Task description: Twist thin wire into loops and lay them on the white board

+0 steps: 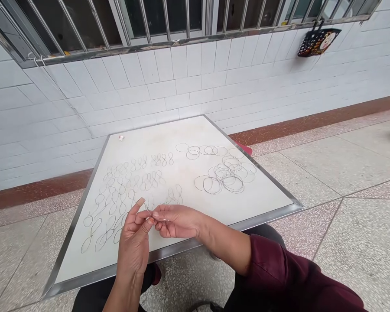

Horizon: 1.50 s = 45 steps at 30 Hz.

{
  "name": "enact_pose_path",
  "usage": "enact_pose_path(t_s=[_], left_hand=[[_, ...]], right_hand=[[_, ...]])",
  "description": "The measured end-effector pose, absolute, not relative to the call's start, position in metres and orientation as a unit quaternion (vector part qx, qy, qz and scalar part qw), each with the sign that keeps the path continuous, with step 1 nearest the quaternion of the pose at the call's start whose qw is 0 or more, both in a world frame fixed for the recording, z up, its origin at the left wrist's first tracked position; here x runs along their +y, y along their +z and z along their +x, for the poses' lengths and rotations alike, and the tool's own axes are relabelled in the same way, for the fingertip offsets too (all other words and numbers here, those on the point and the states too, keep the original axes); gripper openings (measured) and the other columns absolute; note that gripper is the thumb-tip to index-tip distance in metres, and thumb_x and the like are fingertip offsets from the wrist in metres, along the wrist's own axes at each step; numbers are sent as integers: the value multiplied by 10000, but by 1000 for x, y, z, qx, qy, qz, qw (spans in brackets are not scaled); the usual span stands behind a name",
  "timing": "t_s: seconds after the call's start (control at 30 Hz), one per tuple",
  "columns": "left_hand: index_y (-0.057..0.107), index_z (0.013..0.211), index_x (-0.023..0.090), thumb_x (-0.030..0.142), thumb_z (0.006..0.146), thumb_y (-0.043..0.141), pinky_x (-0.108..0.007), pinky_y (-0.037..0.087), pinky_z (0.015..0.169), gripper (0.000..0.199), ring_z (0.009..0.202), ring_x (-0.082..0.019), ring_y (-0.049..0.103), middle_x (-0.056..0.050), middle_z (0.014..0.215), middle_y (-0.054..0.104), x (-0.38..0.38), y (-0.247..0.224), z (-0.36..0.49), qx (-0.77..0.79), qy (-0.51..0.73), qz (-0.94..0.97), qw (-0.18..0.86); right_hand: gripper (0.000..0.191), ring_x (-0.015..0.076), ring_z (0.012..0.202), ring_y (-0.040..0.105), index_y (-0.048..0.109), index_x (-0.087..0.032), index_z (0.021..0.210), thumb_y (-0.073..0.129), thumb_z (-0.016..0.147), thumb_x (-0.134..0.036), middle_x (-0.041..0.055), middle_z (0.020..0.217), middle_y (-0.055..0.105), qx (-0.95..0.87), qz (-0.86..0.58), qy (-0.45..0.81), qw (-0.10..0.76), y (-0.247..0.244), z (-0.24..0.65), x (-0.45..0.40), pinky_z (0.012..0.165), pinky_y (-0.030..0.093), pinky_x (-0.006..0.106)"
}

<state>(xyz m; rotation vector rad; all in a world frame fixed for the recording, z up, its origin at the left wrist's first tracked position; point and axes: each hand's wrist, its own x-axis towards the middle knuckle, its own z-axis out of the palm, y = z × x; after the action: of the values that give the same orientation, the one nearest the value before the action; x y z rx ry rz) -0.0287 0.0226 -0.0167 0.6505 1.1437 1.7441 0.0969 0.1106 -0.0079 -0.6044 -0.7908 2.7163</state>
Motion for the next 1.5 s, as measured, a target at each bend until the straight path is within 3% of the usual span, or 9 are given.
enact_pose_path(t_s=[0.2,0.33,0.5,0.6,0.87,1.1,1.27,1.5], left_hand=[[599,1281,249,225,693,823,-371,399,1017,630,889,-152,635,10,844,685,16,-10,-24,447,722,222,480],[616,1257,237,224,666,844,-358,373,1039,633,882,-136,620,19,811,660,13,-8,-23,460,728,197,468],[638,1234,246,244,677,839,-338,376,1029,593,883,-126,597,25,808,626,13,-5,-23,479,727,210,446],[649,1209,253,244,677,839,-313,394,999,565,891,-122,587,28,810,612,14,-5,-23,493,724,220,430],[626,1225,257,264,698,817,-257,479,799,560,798,-120,581,13,837,625,15,-17,-28,518,710,260,400],[564,1320,244,250,711,800,-284,477,820,653,825,-147,590,2,820,647,15,-18,-24,551,695,268,377],[512,1363,229,233,693,812,-275,476,785,734,773,-137,599,12,795,656,16,-25,-27,534,685,242,433],[525,1322,184,209,634,851,-260,468,718,761,689,-112,596,17,753,659,11,-21,-27,517,665,179,508]], right_hand=[[302,77,658,486,594,-170,823,809,750,-370,-9,788,563,-320,-205,913,146,-11,100,101,598,402,193],[379,133,781,528,633,-185,901,585,883,-561,35,896,589,-483,-236,800,266,-16,104,98,717,454,279],[225,159,850,554,639,-221,950,688,839,-411,16,888,604,-669,-272,594,354,-21,107,92,752,447,300],[173,151,811,554,636,-228,921,707,818,-347,3,860,599,-698,-292,553,349,-22,106,88,731,443,293],[319,107,639,458,575,-219,965,772,717,-257,-54,727,493,-650,-318,612,319,-30,100,80,613,404,256],[301,104,640,485,584,-226,1000,724,739,-169,-27,823,529,-685,-353,559,305,-27,102,72,616,418,264],[286,134,707,527,586,-223,949,713,728,-93,-6,849,550,-732,-396,462,306,-32,101,62,654,447,282],[317,143,744,573,603,-232,1061,736,776,-193,8,894,581,-742,-369,470,304,-36,113,57,648,486,276]])
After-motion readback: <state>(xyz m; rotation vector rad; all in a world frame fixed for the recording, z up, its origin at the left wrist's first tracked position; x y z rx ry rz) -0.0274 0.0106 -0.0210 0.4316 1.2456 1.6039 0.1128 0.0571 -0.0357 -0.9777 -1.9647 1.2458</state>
